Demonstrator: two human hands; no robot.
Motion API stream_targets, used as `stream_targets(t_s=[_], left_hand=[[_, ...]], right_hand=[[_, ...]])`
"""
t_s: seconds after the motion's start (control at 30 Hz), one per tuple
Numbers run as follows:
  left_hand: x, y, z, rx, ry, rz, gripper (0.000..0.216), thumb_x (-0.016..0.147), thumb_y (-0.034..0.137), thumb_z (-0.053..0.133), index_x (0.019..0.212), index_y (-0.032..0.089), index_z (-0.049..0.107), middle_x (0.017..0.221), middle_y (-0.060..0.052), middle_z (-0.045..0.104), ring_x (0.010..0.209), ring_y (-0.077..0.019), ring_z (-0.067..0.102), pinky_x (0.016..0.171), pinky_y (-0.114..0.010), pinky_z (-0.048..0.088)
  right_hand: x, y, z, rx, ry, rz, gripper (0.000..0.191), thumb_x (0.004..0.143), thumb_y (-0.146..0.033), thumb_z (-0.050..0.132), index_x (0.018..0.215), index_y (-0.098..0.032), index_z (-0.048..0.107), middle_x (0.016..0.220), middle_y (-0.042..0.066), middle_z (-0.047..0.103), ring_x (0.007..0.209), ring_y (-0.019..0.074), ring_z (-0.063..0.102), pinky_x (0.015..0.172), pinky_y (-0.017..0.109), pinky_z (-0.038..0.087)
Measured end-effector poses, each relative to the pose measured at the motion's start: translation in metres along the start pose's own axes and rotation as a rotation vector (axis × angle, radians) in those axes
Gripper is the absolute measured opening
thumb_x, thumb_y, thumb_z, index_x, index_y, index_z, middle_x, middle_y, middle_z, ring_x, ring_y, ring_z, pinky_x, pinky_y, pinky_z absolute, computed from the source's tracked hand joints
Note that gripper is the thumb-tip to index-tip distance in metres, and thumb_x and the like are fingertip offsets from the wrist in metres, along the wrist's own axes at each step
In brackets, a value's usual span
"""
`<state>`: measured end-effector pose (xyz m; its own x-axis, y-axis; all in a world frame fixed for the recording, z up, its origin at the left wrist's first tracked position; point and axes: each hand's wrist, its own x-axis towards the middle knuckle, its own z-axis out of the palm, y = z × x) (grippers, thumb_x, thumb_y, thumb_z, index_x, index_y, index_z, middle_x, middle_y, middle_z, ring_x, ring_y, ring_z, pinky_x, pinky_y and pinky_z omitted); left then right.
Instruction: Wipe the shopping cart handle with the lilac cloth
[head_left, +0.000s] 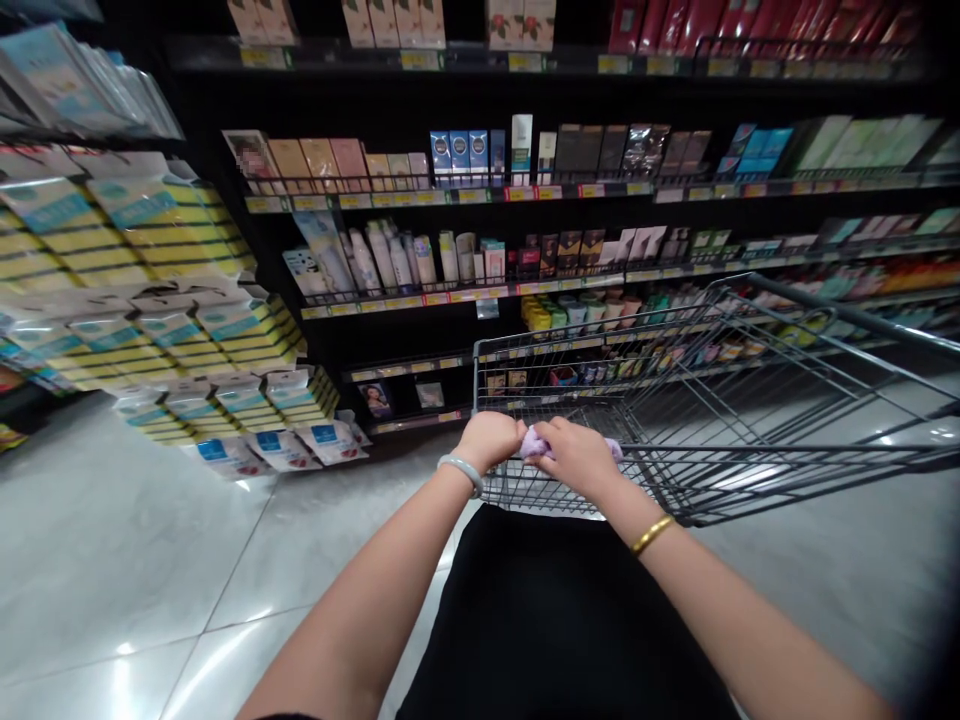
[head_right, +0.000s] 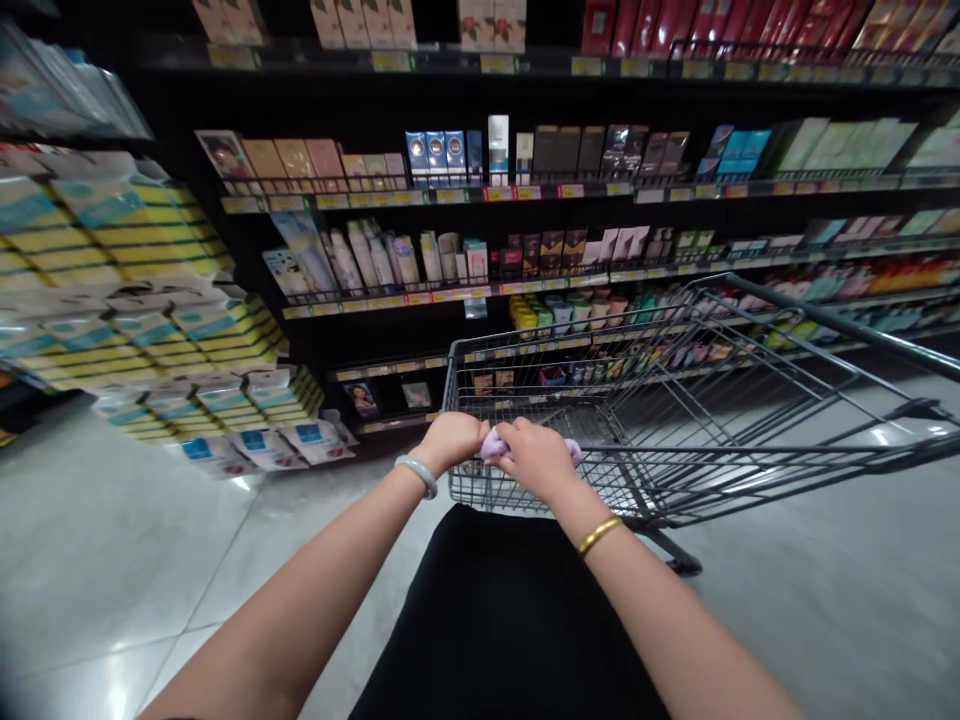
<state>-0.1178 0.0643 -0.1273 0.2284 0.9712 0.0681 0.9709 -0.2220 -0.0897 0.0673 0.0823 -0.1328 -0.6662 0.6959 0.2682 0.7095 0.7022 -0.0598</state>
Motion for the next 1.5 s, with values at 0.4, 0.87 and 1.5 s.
stream_targets(t_s=[0.4, 0.87, 1.5], left_hand=[[0.006, 0.006, 0.004, -0.003, 0.014, -0.027, 0.058, 0.100, 0.031, 0.023, 0.084, 0.008, 0.074, 0.083, -0.017, 0.073, 0.081, -0.0259, 0.069, 0.070, -0.034, 0.049], [0.004, 0.003, 0.001, -0.042, 0.005, -0.100, 0.067, 0.101, 0.038, 0.019, 0.073, 0.011, 0.074, 0.074, -0.013, 0.072, 0.075, -0.0220, 0.069, 0.067, -0.030, 0.046], [0.006, 0.002, 0.003, -0.025, -0.011, -0.134, 0.064, 0.100, 0.036, 0.022, 0.079, 0.009, 0.075, 0.080, -0.014, 0.073, 0.081, -0.0227, 0.069, 0.070, -0.029, 0.046]], right_hand=[[-0.029, 0.008, 0.022, -0.077, 0.248, 0.191, 0.037, 0.090, -0.045, 0.054, 0.119, -0.023, 0.061, 0.109, 0.010, 0.060, 0.098, 0.0265, 0.047, 0.086, 0.038, 0.029], [-0.062, 0.073, 0.037, -0.132, 0.525, 0.054, 0.039, 0.089, -0.039, 0.059, 0.123, -0.021, 0.059, 0.117, 0.010, 0.060, 0.108, 0.0260, 0.050, 0.101, 0.041, 0.035], [-0.046, 0.042, 0.036, -0.082, 0.452, 0.011, 0.040, 0.088, -0.036, 0.058, 0.125, -0.022, 0.058, 0.118, 0.010, 0.061, 0.107, 0.0258, 0.049, 0.098, 0.040, 0.036]])
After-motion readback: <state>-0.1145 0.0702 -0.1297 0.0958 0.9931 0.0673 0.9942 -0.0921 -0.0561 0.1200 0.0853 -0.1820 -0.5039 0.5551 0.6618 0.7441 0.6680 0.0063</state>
